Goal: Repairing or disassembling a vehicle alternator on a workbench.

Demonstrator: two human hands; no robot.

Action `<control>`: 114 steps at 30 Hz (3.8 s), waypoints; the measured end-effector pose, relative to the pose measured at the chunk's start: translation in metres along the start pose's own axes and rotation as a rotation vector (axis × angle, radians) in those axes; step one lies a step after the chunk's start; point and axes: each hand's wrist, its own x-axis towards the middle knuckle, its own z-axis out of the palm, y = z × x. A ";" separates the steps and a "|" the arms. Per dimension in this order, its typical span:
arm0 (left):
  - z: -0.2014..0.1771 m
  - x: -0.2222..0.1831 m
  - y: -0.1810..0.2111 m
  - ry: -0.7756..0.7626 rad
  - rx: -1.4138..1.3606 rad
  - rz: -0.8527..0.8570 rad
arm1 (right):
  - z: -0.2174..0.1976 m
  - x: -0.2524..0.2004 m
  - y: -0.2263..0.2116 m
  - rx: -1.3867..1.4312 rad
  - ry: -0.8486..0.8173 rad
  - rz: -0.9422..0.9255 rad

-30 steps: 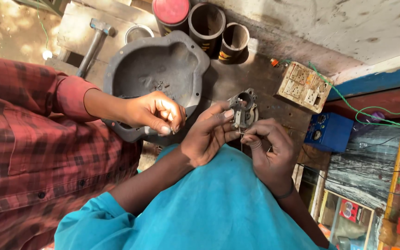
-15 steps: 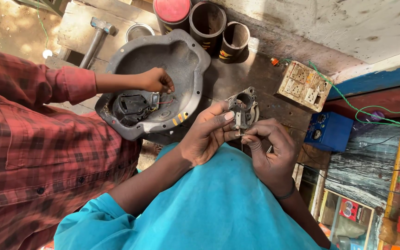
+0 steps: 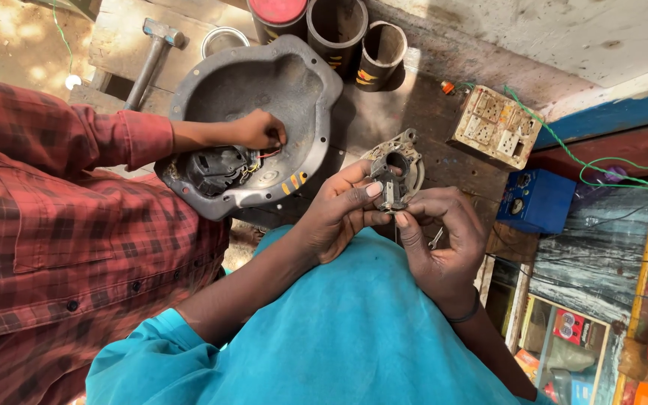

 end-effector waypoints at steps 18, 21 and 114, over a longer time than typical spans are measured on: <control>-0.013 -0.047 0.003 0.070 -0.126 0.064 | 0.037 -0.020 -0.012 0.013 -0.058 -0.023; -0.017 -0.054 0.004 0.097 -0.165 0.058 | 0.047 -0.021 -0.015 0.131 -0.065 0.093; -0.090 0.022 -0.071 0.279 1.272 0.317 | 0.019 -0.015 0.148 -0.470 -0.202 -0.080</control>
